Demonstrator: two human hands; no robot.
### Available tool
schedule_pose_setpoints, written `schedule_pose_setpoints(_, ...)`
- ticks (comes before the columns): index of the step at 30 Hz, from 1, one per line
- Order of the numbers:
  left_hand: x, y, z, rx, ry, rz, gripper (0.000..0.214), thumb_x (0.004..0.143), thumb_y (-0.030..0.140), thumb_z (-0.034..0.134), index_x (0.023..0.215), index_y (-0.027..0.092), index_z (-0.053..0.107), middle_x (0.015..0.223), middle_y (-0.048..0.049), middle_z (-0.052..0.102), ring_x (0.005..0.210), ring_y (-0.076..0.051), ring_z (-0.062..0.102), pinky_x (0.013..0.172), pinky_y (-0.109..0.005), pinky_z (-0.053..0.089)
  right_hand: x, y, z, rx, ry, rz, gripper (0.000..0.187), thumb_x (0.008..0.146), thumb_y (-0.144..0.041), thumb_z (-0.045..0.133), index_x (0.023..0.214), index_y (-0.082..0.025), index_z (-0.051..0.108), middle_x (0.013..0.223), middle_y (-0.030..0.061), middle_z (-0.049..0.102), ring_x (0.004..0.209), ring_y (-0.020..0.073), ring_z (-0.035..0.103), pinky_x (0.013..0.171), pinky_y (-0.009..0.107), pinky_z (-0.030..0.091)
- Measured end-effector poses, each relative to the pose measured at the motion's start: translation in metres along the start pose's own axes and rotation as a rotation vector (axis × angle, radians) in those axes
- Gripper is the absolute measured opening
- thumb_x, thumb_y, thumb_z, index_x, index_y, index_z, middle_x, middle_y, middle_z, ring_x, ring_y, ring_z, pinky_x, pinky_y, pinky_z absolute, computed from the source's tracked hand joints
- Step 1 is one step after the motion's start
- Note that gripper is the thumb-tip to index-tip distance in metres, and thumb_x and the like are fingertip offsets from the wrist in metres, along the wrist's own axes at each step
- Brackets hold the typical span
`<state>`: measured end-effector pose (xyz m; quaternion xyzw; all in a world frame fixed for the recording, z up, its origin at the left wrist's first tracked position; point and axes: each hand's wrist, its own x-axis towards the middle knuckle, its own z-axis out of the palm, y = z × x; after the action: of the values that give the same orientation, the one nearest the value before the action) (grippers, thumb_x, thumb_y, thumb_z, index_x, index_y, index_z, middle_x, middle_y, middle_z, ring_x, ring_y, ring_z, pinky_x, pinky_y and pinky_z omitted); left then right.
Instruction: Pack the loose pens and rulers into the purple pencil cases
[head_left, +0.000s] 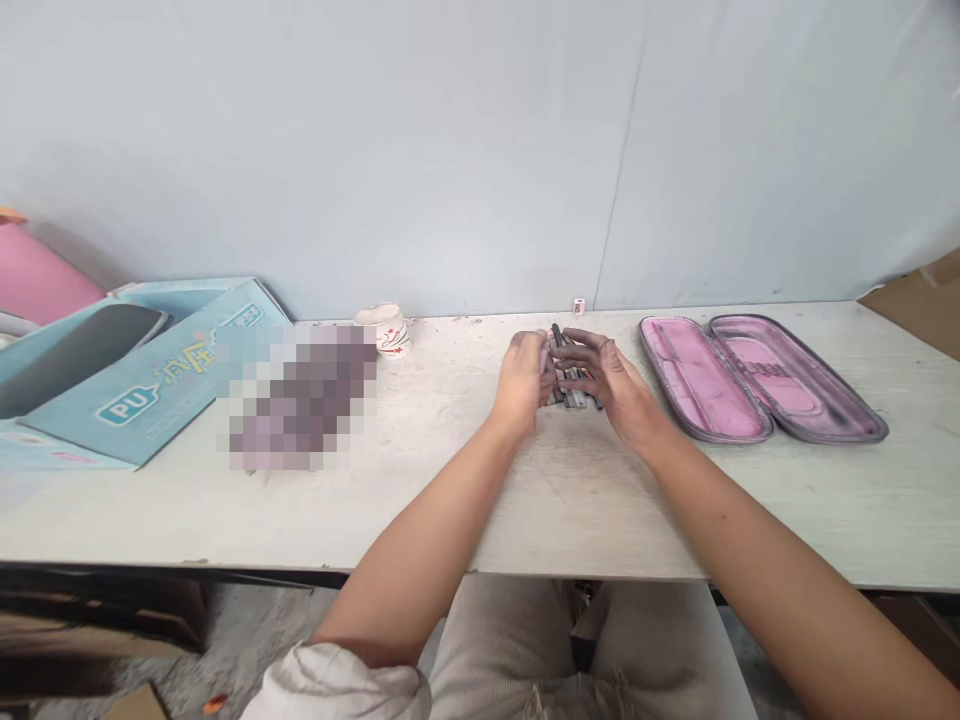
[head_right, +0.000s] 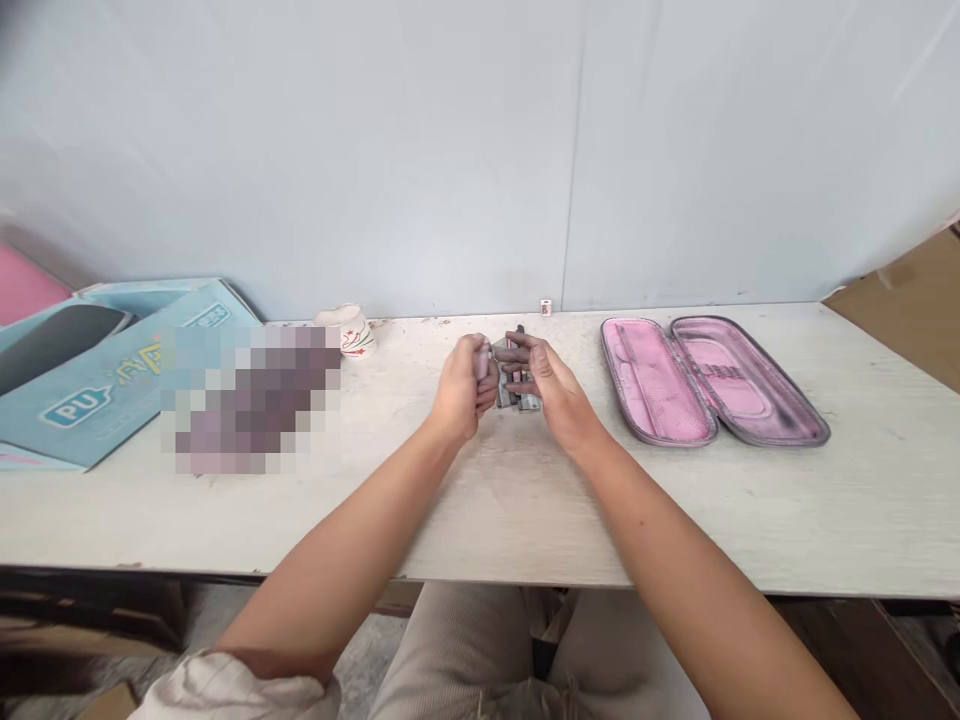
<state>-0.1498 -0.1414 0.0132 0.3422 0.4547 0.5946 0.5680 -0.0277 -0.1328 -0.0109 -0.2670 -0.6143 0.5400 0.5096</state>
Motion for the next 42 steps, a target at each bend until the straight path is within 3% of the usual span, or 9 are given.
schedule_pose_setpoints(2, 0.001, 0.006, -0.006, -0.112, -0.031, -0.003, 0.028, 0.08, 0.047, 0.039, 0.07, 0.021, 0.039, 0.039, 0.0103, 0.023, 0.028, -0.005, 0.015, 0.032, -0.017, 0.009, -0.001, 0.003, 0.003, 0.038, -0.008, 0.067, 0.051, 0.082, -0.063, 0.033, 0.108, -0.023, 0.052, 0.107, 0.0072, 0.06, 0.095, 0.0177, 0.057, 0.074, 0.033, 0.052)
schedule_pose_setpoints(5, 0.002, 0.012, -0.016, -0.279, -0.069, 0.043, 0.035, 0.079, 0.055, 0.032, 0.073, 0.021, 0.041, 0.037, 0.01, 0.023, 0.027, -0.006, 0.016, 0.03, -0.018, 0.01, -0.003, 0.009, 0.008, 0.067, -0.077, 0.188, 0.051, 0.081, -0.065, 0.035, 0.099, -0.021, 0.053, 0.099, 0.0075, 0.061, 0.088, 0.0172, 0.06, 0.074, 0.034, 0.052)
schedule_pose_setpoints(10, 0.002, 0.015, -0.022, -0.409, -0.124, 0.048, 0.035, 0.079, 0.052, 0.034, 0.071, 0.02, 0.042, 0.037, 0.0095, 0.022, 0.026, -0.006, 0.018, 0.03, -0.019, 0.011, -0.005, 0.013, 0.015, 0.166, -0.211, 0.241, 0.046, 0.08, -0.062, 0.042, 0.098, -0.022, 0.054, 0.095, 0.0053, 0.062, 0.086, 0.0165, 0.06, 0.074, 0.034, 0.052)
schedule_pose_setpoints(22, 0.001, 0.015, -0.018, -0.559, -0.118, -0.013, 0.036, 0.077, 0.052, 0.038, 0.065, 0.018, 0.045, 0.039, 0.0084, 0.023, 0.028, -0.006, 0.021, 0.031, -0.018, 0.013, -0.002, 0.013, 0.015, 0.222, -0.198, 0.311, 0.046, 0.076, -0.064, 0.046, 0.083, -0.019, 0.052, 0.082, 0.0035, 0.061, 0.077, 0.015, 0.06, 0.075, 0.035, 0.051)
schedule_pose_setpoints(27, -0.002, 0.019, -0.008, -0.584, -0.121, -0.019, 0.034, 0.078, 0.047, 0.036, 0.063, 0.018, 0.045, 0.039, 0.0075, 0.023, 0.029, -0.007, 0.02, 0.031, -0.019, 0.012, 0.001, 0.003, 0.01, 0.244, -0.173, 0.333, 0.049, 0.072, -0.067, 0.048, 0.081, -0.019, 0.051, 0.077, 0.0022, 0.059, 0.072, 0.0141, 0.058, 0.073, 0.035, 0.052)
schedule_pose_setpoints(31, -0.004, 0.021, 0.018, -0.581, -0.126, -0.016, 0.032, 0.077, 0.046, 0.035, 0.064, 0.018, 0.045, 0.039, 0.0074, 0.024, 0.029, -0.007, 0.02, 0.031, -0.02, 0.012, -0.005, -0.014, -0.006, 0.21, -0.152, 0.272, 0.043, 0.074, -0.061, 0.051, 0.082, -0.019, 0.05, 0.08, 0.0012, 0.057, 0.077, 0.0136, 0.057, 0.072, 0.034, 0.052)
schedule_pose_setpoints(36, 0.004, 0.007, 0.078, -0.493, -0.156, 0.0, 0.033, 0.078, 0.05, 0.037, 0.066, 0.019, 0.04, 0.041, 0.0074, 0.029, 0.031, -0.007, 0.028, 0.034, -0.019, 0.024, -0.021, -0.024, -0.045, 0.038, 0.019, 0.166, 0.033, 0.07, -0.043, 0.065, 0.084, -0.02, 0.045, 0.08, -0.0014, 0.054, 0.073, 0.0121, 0.057, 0.07, 0.032, 0.051)
schedule_pose_setpoints(39, 0.01, -0.014, 0.118, -0.272, -0.191, -0.002, 0.032, 0.08, 0.05, 0.037, 0.075, 0.019, 0.043, 0.052, 0.0029, 0.048, 0.044, -0.009, 0.047, 0.048, -0.022, 0.041, -0.032, -0.027, -0.082, -0.185, 0.215, 0.11, 0.027, 0.072, -0.042, 0.06, 0.081, -0.02, 0.046, 0.075, -0.0014, 0.054, 0.066, 0.0128, 0.056, 0.064, 0.031, 0.048)
schedule_pose_setpoints(42, 0.013, -0.04, 0.15, 0.181, -0.272, 0.091, 0.032, 0.078, 0.044, 0.046, 0.094, 0.016, 0.046, 0.086, -0.0071, 0.063, 0.079, -0.017, 0.062, 0.075, -0.03, 0.048, -0.046, -0.035, -0.128, -0.593, 0.457, 0.048, 0.021, 0.076, -0.04, 0.054, 0.081, -0.02, 0.049, 0.076, 0.0014, 0.059, 0.07, 0.0163, 0.057, 0.064, 0.03, 0.043)
